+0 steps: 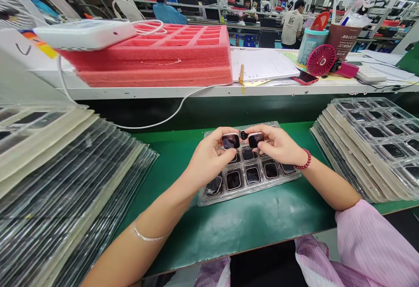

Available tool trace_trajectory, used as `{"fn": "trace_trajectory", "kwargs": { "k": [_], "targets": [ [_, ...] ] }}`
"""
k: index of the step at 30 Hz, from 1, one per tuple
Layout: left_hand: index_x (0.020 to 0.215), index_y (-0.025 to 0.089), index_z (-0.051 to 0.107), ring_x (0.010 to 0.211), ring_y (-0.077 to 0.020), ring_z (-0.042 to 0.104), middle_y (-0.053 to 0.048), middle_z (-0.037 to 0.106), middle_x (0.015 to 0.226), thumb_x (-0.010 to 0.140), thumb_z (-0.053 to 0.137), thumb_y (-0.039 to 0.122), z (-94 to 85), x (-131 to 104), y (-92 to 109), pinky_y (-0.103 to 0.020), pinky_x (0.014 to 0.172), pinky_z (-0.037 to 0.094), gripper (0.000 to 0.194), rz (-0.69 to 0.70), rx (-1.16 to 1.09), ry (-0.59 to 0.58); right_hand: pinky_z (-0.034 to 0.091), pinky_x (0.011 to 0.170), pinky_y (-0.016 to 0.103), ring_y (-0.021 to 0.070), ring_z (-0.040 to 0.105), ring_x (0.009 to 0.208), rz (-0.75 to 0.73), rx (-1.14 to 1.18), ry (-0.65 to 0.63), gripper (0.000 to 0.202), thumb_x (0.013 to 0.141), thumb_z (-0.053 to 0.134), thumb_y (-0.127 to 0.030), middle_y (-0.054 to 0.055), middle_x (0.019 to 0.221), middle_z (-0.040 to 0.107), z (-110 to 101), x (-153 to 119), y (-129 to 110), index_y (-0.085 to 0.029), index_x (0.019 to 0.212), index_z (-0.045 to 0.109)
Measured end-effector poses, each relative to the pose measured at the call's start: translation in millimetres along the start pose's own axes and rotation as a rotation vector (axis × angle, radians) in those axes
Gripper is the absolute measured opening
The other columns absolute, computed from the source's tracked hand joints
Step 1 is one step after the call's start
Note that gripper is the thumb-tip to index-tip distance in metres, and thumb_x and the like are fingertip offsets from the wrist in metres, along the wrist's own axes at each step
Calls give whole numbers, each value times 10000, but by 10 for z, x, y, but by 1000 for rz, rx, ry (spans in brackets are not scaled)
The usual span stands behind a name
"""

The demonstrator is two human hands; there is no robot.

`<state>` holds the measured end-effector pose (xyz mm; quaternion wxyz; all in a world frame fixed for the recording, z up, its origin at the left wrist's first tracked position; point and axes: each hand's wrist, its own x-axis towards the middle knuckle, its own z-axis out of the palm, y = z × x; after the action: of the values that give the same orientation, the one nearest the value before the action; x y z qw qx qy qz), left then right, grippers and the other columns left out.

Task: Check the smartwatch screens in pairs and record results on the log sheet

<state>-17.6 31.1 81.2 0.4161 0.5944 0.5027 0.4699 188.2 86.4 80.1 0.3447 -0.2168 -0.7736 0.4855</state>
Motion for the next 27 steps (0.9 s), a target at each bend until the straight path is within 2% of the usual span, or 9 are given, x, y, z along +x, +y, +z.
{"fn": "trace_trajectory", "kwargs": {
  "k": [4,8,16,18,21,23,25,27],
  "targets": [
    [1081,189,608,924,-227,654,-66,686,1024,723,693,256,7,9,-6,-358,796,542,375,3,-17,11,636,823,331,189,667,1033,-46,-37,4,487,742,497,-82,76,1201,643,12,-7,52,-164,1212,595],
    [1027,173,624,907,-224,664,-68,700,992,750,675,278,12,22,-5,-351,797,533,301,18,-50,30,634,815,334,209,667,1064,-43,-46,3,508,738,502,-79,87,1216,642,10,-14,70,-165,1232,587],
    [1094,177,607,985,-241,668,-62,698,994,711,681,200,0,36,-1,-357,841,534,390,-4,-66,-1,617,750,291,155,662,912,28,45,29,388,787,482,-107,66,1053,659,-9,20,21,-156,1147,616],
    [1164,181,586,979,-226,666,-60,697,1017,703,703,190,-4,40,-2,-347,847,534,476,-19,-95,-7,607,733,272,147,650,898,48,80,37,416,778,524,-103,63,1059,655,-18,30,39,-164,1184,595],
    [1287,204,508,911,-174,670,-45,703,1021,673,773,175,-18,51,15,-291,805,541,669,-70,-260,-45,586,649,213,128,634,855,93,246,33,602,736,654,-97,51,1091,643,-46,44,75,-203,1309,503],
    [1289,211,507,775,-127,660,-33,712,983,639,826,183,-35,62,40,-219,679,528,725,-139,-399,-79,574,597,184,102,621,772,142,433,30,688,709,734,-109,31,1080,645,-78,55,95,-227,1332,469],
    [1234,204,571,655,-96,627,-34,719,944,616,863,234,-54,78,69,-174,549,481,684,-205,-515,-102,573,580,171,79,612,689,208,614,37,667,709,776,-144,22,1061,664,-114,69,108,-224,1305,487],
    [1154,187,646,615,-104,621,-59,728,924,658,847,367,-71,96,96,-174,479,460,564,-253,-609,-104,570,563,167,73,618,637,280,750,35,524,794,748,-270,38,1042,693,-146,88,120,-197,1263,525]
  ]
}}
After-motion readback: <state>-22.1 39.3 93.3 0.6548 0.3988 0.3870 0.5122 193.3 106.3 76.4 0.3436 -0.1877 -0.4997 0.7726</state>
